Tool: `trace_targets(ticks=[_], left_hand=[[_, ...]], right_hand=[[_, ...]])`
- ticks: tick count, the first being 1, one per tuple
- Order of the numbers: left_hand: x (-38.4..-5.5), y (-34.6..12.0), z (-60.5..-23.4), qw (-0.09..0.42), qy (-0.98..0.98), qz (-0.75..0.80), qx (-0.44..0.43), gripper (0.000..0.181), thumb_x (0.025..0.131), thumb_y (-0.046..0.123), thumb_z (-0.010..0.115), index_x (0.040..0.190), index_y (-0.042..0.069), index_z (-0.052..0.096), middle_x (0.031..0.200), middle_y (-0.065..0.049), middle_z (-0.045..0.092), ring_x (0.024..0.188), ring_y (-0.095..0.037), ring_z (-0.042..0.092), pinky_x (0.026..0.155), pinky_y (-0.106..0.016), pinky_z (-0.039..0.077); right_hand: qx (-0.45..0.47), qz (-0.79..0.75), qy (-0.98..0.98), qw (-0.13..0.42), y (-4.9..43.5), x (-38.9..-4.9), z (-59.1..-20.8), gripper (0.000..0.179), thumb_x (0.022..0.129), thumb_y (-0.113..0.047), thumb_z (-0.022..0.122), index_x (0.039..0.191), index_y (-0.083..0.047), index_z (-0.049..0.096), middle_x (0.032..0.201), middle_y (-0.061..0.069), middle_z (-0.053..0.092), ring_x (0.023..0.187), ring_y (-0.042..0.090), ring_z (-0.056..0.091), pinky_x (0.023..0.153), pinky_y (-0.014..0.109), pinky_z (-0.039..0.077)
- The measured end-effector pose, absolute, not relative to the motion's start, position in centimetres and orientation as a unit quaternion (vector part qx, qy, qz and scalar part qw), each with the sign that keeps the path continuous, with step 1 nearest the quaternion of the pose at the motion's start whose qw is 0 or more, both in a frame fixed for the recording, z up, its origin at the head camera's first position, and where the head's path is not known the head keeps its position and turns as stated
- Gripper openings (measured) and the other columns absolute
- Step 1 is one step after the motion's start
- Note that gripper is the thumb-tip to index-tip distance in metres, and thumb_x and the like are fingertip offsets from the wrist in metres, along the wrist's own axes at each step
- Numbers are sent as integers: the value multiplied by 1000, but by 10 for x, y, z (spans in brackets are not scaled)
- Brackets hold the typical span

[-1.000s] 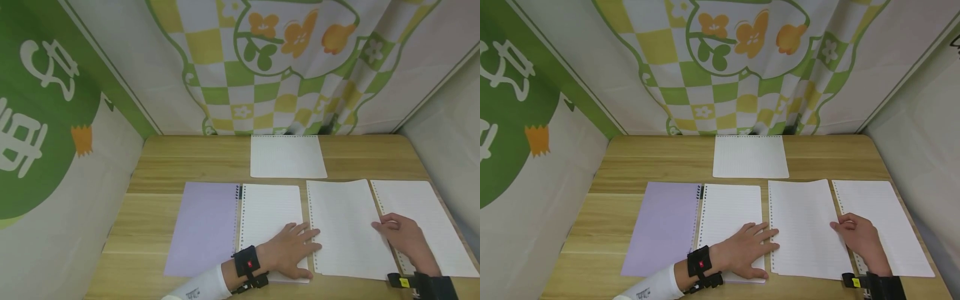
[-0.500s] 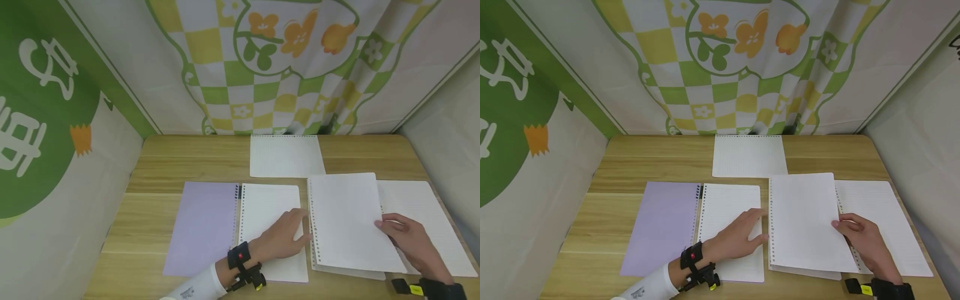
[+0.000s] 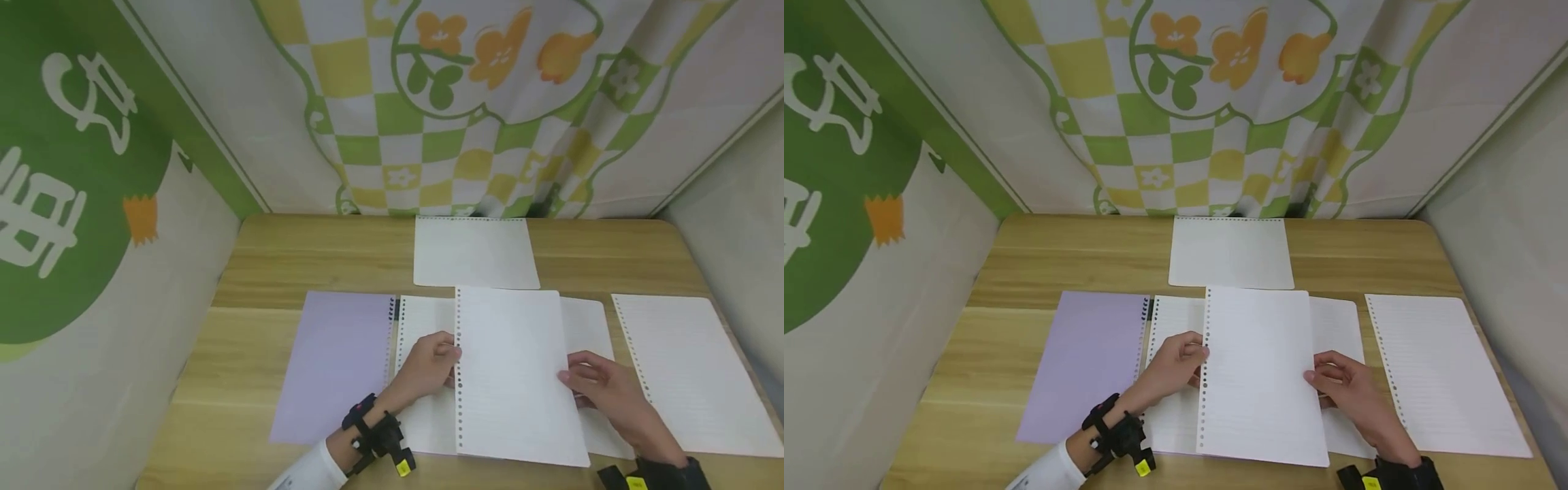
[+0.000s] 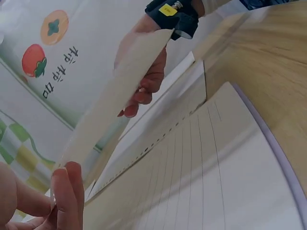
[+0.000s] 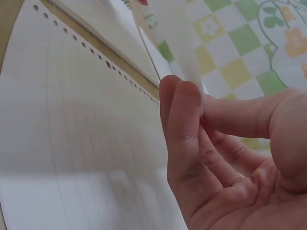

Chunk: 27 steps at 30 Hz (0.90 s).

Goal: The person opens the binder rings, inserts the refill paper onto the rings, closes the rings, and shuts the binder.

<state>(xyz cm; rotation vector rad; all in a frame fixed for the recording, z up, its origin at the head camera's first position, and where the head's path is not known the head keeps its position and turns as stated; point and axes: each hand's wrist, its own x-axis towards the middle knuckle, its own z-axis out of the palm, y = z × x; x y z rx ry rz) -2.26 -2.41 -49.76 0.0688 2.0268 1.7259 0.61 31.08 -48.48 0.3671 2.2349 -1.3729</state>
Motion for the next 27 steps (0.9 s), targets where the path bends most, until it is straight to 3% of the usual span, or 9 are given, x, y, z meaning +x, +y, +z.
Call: trace_targets(ticks=[4,9,13,18,22,25,27], left_hand=[[-22,-37,-499,230,757,611,16,40,111,19,56,143,-4,58,92,-5,77,66,-18,71,61,-27,55],[-21,-55,-498,227,766,601,11,38,111,17,55,142,-5,58,89,-5,76,64,-17,69,58,-26,53],[-20,-70,-497,215,776,592,8,35,111,17,55,139,-3,60,88,-4,75,63,-16,66,58,-25,52],[-17,-86,-499,196,800,567,17,33,111,18,54,136,-2,61,79,-7,70,59,-14,59,53,-23,47],[-14,-97,-500,176,828,532,21,37,110,23,57,139,0,61,104,-13,76,71,-13,62,63,-26,51],[-12,-105,-499,155,848,506,20,37,109,25,61,141,6,60,122,-10,74,80,-13,64,69,-29,54],[-12,-109,-498,133,863,487,26,35,108,24,63,140,10,60,122,-7,72,79,-13,61,66,-29,52]], right_hand=[[122,-510,816,243,293,2,-489,60,107,-37,67,146,6,53,122,15,76,95,18,71,78,31,62],[118,-522,817,215,268,-4,-490,56,108,-41,65,137,7,64,108,10,80,92,16,70,76,30,60],[118,-528,819,190,250,-9,-489,48,107,-36,67,130,7,69,93,7,79,80,15,65,69,28,57],[127,-523,825,173,228,-10,-494,42,106,-30,68,126,6,71,90,6,79,77,16,63,65,26,53],[129,-529,821,171,216,-10,-501,36,107,-27,67,122,5,73,92,8,81,78,18,66,67,26,52],[131,-533,819,171,209,-11,-505,33,108,-26,66,120,4,75,91,8,81,77,19,68,68,26,52],[136,-534,817,170,207,-12,-506,33,108,-26,65,120,3,75,92,8,81,78,18,69,69,26,53]])
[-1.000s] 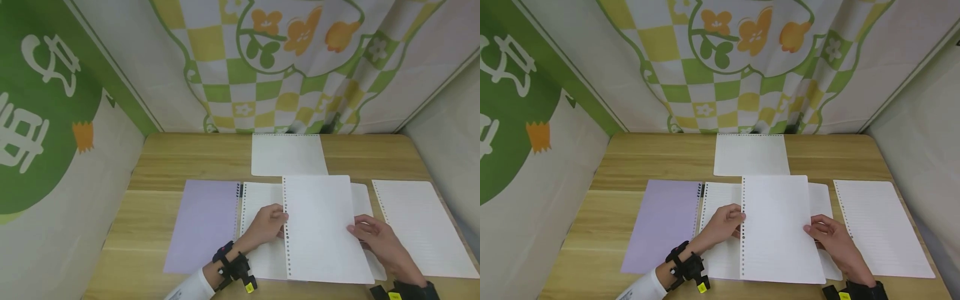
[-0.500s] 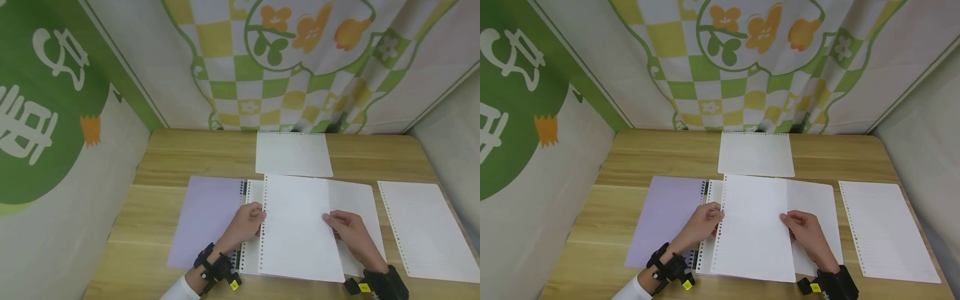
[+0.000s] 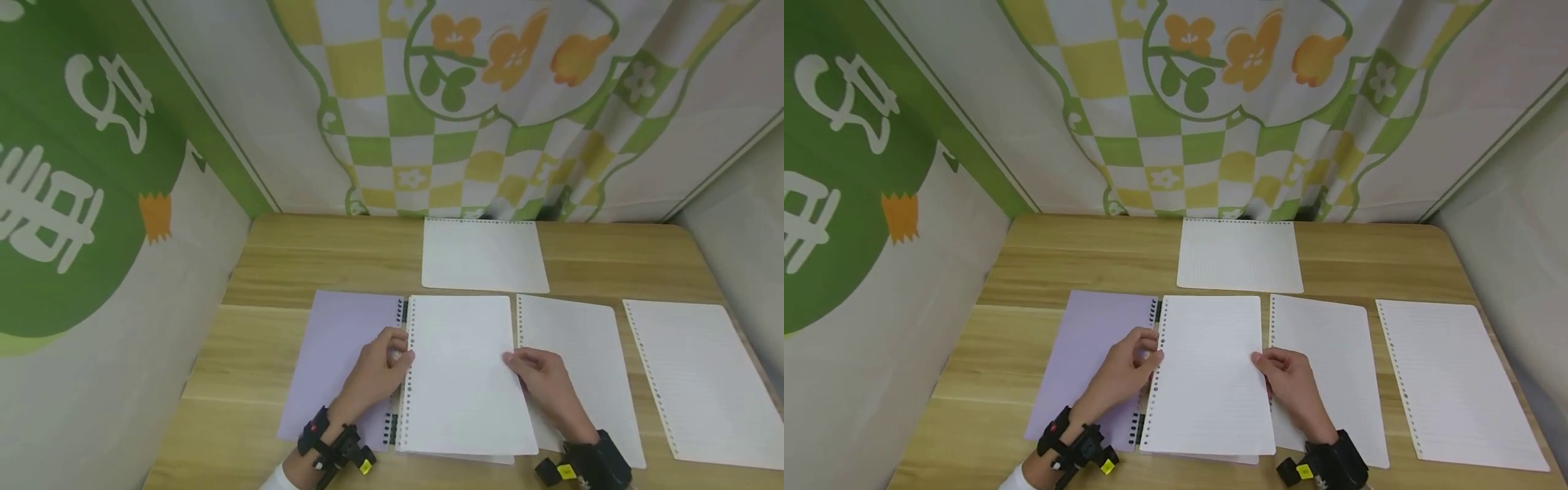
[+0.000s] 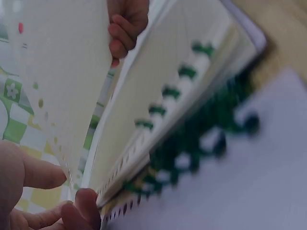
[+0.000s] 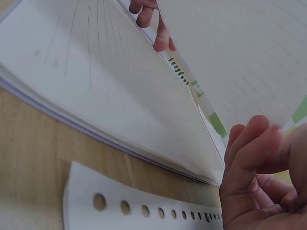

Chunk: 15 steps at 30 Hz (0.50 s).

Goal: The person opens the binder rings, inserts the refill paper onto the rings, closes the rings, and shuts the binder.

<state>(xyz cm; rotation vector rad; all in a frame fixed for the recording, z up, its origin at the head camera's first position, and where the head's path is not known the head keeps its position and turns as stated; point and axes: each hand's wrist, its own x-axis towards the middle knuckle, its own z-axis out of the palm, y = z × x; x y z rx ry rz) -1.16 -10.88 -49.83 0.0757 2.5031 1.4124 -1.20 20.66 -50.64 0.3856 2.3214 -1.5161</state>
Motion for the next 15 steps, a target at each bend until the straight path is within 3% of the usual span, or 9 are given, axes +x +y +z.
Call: trace_targets(ticks=[2,3,6,9,15], left_hand=[[-12,-112,-497,111,878,464,39,36,107,24,65,140,11,60,121,-4,70,78,-13,59,63,-28,51],[-13,-113,-497,102,887,447,50,37,106,25,65,141,12,60,124,-4,68,84,-14,60,68,-29,53],[-16,-117,-494,85,915,381,104,48,105,29,67,148,10,56,143,-9,61,112,-24,59,95,-39,53],[-19,-118,-492,88,931,318,156,61,105,37,66,157,11,49,166,-12,43,143,-36,42,115,-56,37],[-23,-117,-492,110,941,258,189,69,107,46,58,165,12,41,176,-13,28,153,-46,29,120,-67,27]], right_hand=[[137,-536,816,170,205,-12,-507,33,107,-25,66,121,4,74,92,9,81,78,19,69,68,26,53],[139,-535,816,171,204,-12,-507,34,107,-25,66,122,4,74,92,8,81,77,19,69,67,26,52],[141,-543,810,171,200,-12,-508,33,107,-25,66,120,4,75,86,8,79,72,19,67,62,26,50],[147,-546,807,170,197,-12,-510,33,107,-26,66,118,3,75,81,6,78,68,19,67,58,27,50],[151,-545,807,171,195,-12,-512,32,106,-27,67,115,3,76,75,5,74,64,17,63,54,26,47]])
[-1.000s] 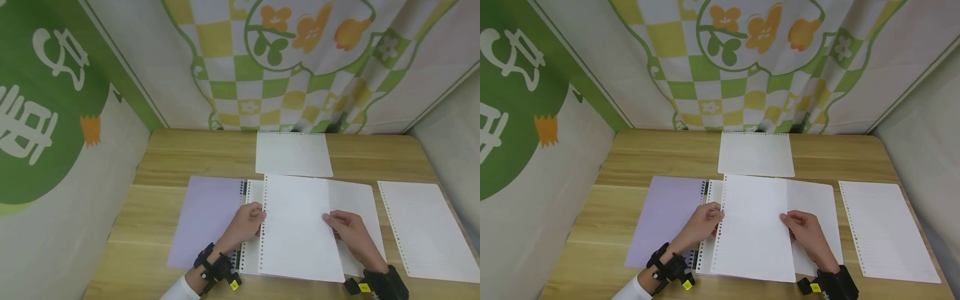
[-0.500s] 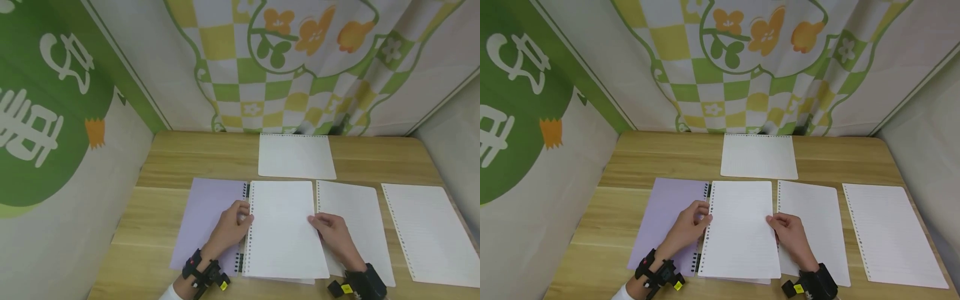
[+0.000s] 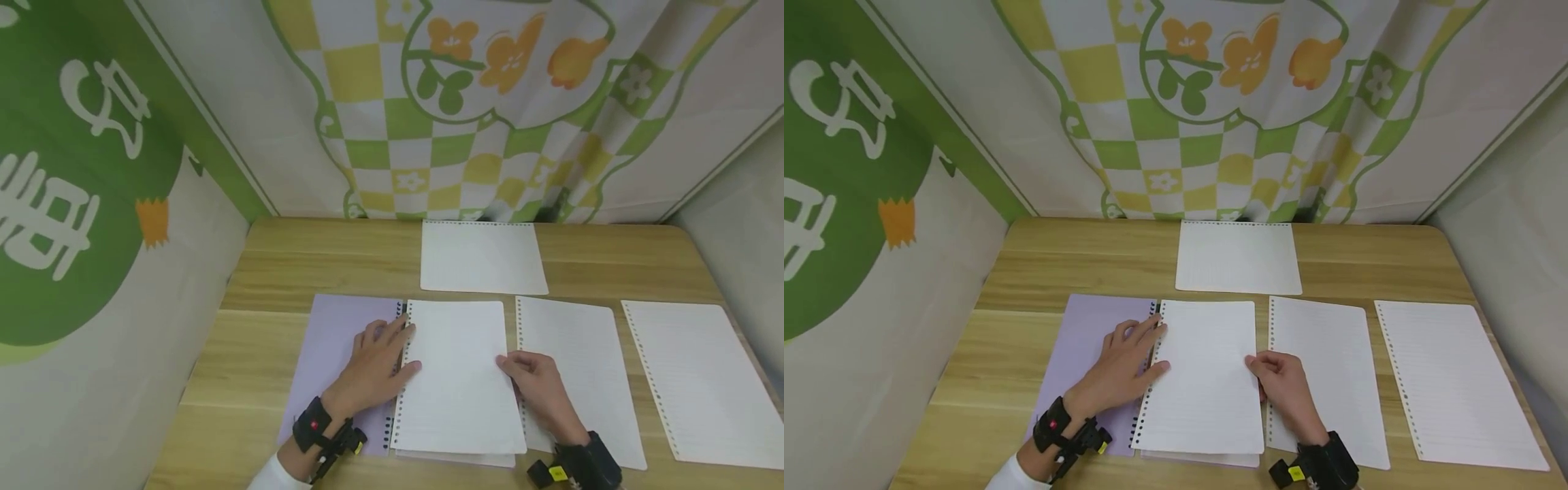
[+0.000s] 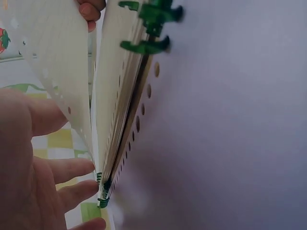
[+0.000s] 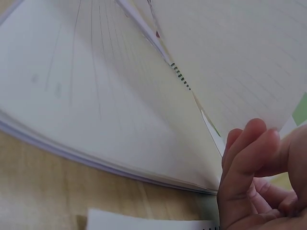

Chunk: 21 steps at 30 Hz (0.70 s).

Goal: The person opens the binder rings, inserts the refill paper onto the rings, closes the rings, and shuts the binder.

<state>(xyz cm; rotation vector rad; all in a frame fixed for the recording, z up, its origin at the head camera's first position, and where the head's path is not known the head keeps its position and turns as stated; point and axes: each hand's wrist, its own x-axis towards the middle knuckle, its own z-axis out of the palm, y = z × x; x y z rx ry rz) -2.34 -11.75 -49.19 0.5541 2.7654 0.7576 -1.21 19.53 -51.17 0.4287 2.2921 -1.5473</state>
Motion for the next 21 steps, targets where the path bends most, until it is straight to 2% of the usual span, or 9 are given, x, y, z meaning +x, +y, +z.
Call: trace_targets(ticks=[13,21], left_hand=[[-28,-118,-490,119,944,234,199,63,110,42,50,164,10,43,176,-15,27,153,-51,28,121,-70,25],[-20,-121,-489,138,942,229,204,65,108,42,57,164,12,44,177,-12,25,155,-51,27,122,-71,24]], right_hand=[[133,-534,818,169,199,-17,-508,30,107,-24,65,115,3,76,81,6,75,68,20,66,58,26,50],[130,-543,811,176,200,-17,-508,31,107,-24,66,117,4,75,79,6,75,67,19,66,57,27,51]])
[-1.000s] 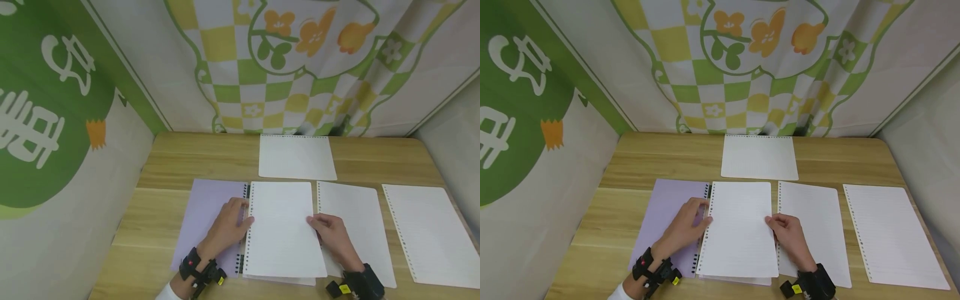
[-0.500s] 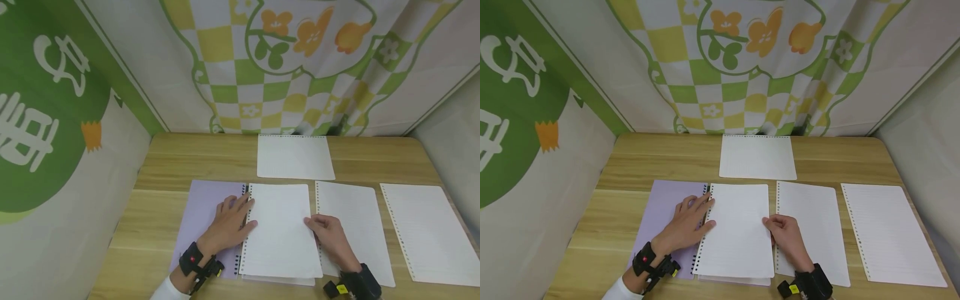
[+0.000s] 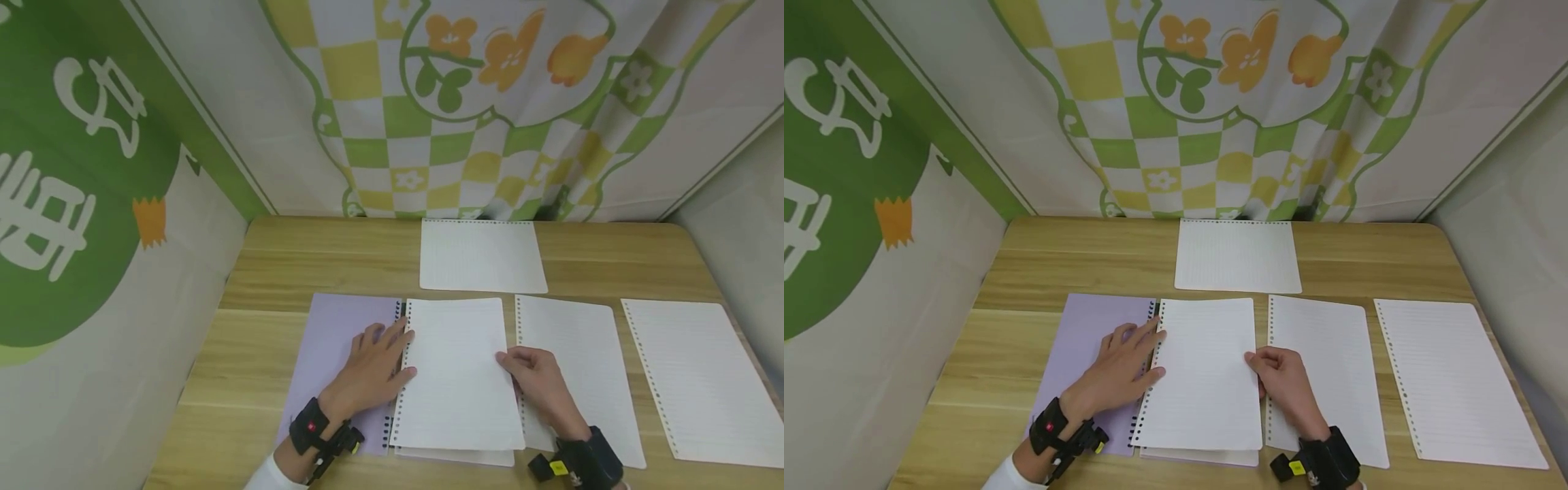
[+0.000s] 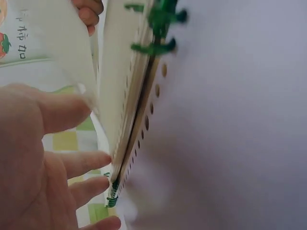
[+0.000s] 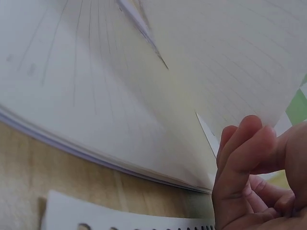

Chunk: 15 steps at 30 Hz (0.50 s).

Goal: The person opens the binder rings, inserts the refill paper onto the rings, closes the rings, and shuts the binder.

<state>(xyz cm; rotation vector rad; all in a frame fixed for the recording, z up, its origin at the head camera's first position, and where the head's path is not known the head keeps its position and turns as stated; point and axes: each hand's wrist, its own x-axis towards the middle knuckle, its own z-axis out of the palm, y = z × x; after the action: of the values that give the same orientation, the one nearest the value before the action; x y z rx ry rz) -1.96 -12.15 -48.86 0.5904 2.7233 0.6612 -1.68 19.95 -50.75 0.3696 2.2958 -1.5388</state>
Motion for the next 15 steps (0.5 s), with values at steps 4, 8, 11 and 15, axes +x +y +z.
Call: trace_targets(ticks=[4,8,11,15], left_hand=[[-8,-127,-488,164,935,230,216,67,106,42,61,165,14,42,179,-8,22,160,-51,19,124,-72,21],[2,-132,-487,185,929,225,229,72,104,41,66,166,15,39,180,-6,18,163,-52,10,126,-72,19],[6,-135,-486,189,927,220,239,75,103,39,69,167,15,38,180,-7,17,163,-52,8,126,-72,19],[8,-136,-487,193,923,221,248,77,102,40,70,167,16,37,180,-6,16,163,-52,5,126,-72,18]], right_hand=[[121,-543,812,174,198,-16,-508,30,107,-25,67,113,4,75,73,5,72,61,17,62,54,25,48],[106,-533,821,177,197,-14,-509,27,106,-23,67,111,2,75,69,3,70,56,16,58,51,24,46],[95,-520,831,176,197,-13,-510,26,106,-22,67,113,2,74,68,3,69,54,16,57,50,25,46],[83,-499,847,161,197,-13,-510,27,106,-23,68,113,2,75,70,3,72,53,17,60,50,25,47]])
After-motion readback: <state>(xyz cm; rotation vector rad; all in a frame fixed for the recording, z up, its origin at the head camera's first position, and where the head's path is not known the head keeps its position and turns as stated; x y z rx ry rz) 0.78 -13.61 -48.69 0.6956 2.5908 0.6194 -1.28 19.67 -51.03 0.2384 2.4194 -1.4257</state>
